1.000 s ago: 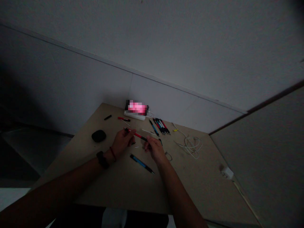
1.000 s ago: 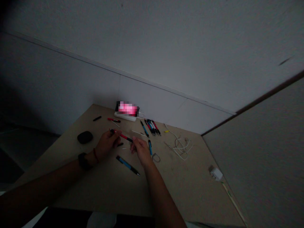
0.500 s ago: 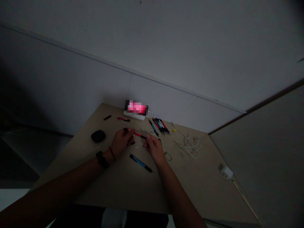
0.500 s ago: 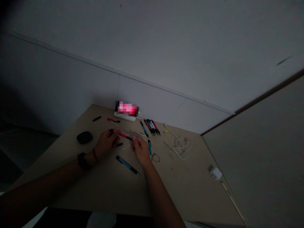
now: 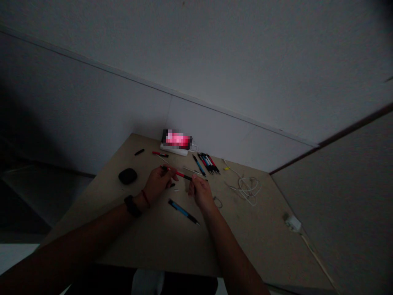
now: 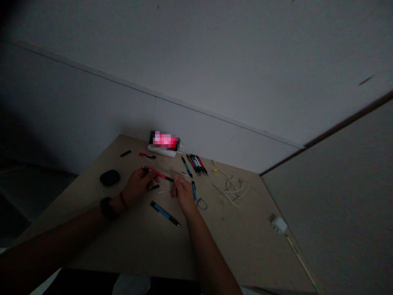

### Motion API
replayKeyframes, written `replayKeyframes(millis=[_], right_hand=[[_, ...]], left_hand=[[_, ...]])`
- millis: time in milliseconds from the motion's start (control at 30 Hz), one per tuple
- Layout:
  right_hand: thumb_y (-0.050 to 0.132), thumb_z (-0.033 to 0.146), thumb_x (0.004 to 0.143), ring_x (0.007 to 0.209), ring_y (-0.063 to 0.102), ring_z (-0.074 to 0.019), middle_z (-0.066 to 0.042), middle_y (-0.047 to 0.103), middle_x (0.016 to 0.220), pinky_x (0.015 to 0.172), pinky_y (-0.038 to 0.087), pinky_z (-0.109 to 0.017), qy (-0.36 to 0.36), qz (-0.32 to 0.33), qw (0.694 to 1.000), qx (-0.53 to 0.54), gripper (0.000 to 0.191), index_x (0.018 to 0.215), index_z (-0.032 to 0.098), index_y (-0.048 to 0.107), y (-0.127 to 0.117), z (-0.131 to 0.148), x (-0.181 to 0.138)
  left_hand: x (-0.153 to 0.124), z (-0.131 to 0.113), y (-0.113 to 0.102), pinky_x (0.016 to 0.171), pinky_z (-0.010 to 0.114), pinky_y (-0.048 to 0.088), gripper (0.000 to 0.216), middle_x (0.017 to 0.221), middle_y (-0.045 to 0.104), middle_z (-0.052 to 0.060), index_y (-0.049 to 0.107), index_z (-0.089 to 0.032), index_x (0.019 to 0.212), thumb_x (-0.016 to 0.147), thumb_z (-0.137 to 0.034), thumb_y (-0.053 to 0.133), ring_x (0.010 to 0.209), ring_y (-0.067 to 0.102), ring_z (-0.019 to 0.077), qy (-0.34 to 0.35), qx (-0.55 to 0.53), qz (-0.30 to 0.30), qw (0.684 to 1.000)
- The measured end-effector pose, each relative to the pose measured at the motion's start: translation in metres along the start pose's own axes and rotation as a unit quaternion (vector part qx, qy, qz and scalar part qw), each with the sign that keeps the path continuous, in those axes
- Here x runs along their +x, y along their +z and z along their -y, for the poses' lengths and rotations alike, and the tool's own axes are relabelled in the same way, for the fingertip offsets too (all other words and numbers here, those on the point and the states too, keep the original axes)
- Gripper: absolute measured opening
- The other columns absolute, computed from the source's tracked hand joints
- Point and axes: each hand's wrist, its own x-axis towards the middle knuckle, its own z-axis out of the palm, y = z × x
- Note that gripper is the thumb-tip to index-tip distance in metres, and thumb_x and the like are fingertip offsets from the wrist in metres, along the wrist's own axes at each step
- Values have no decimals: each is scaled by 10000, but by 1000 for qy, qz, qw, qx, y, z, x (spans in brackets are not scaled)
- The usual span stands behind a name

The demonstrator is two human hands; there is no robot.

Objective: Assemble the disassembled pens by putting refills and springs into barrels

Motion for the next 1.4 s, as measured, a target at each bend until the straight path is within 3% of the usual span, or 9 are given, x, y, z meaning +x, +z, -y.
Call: replayKeyframes(millis=[433, 567, 667, 767, 1000, 1100, 1233, 1400], right_hand=[[761, 595, 775, 487, 564, -112, -32, 737, 716, 504, 459, -252, 3, -131, 989, 62, 419, 830, 183, 713, -8, 10, 5], [803, 571, 732, 527, 595, -120, -17, 735, 739, 529, 496, -255, 11, -182, 974, 133, 442, 937, 190, 716, -12, 12, 7], [800, 547, 751, 554, 595, -116, 20, 675, 661, 554, 507, -243, -8, -214, 959, 188, 393, 913, 206, 692, -17, 12, 10], [790, 533, 776, 537, 570, -109, 41, 614, 598, 525, 484, -228, -15, -210, 950, 229, 355, 881, 215, 670, -19, 11, 12], [837, 488, 750, 467, 549, -108, 51, 589, 524, 466, 473, -221, 25, -170, 933, 315, 329, 811, 221, 654, -13, 14, 12], [871, 455, 720, 454, 536, -87, 57, 596, 528, 487, 494, -210, 52, -130, 927, 349, 329, 809, 209, 672, -11, 15, 11], [883, 453, 708, 473, 549, -85, 54, 609, 545, 499, 495, -211, 77, -95, 924, 363, 341, 805, 198, 679, -10, 14, 11], [907, 444, 667, 467, 546, -95, 44, 618, 538, 480, 489, -217, 85, -118, 920, 364, 357, 760, 193, 671, -9, 15, 12]], left_hand=[[0, 0, -1, 389, 191, 324, 411, 673, 646, -23, 612, -170, 887, 800, -559, 716, 408, 454, 52, -24, -17, -26, 999], [-2, -3, -2, 399, 186, 332, 393, 676, 634, -27, 609, -167, 904, 817, -534, 716, 420, 453, 51, -13, 3, -27, 1000], [-4, -6, -3, 412, 182, 347, 357, 708, 646, -19, 640, -160, 946, 832, -489, 717, 439, 457, 49, 6, 24, -30, 999], [-7, -7, -3, 430, 184, 378, 365, 783, 697, 12, 700, -154, 1037, 839, -460, 713, 463, 491, 53, 9, 43, 6, 999], [-15, -3, -1, 470, 215, 468, 459, 901, 790, 104, 759, -144, 1129, 839, -497, 709, 525, 628, 111, -30, 45, 187, 981], [-15, 0, -2, 465, 211, 460, 409, 843, 793, 93, 776, -141, 1068, 810, -457, 754, 505, 607, 103, -22, 40, 188, 981], [-13, 3, -3, 447, 200, 435, 315, 723, 772, 58, 785, -143, 953, 767, -396, 803, 465, 558, 85, -7, 33, 145, 989], [-12, 2, -3, 441, 211, 457, 352, 741, 778, 66, 774, -134, 981, 779, -422, 796, 453, 579, 90, -10, 14, 144, 989]])
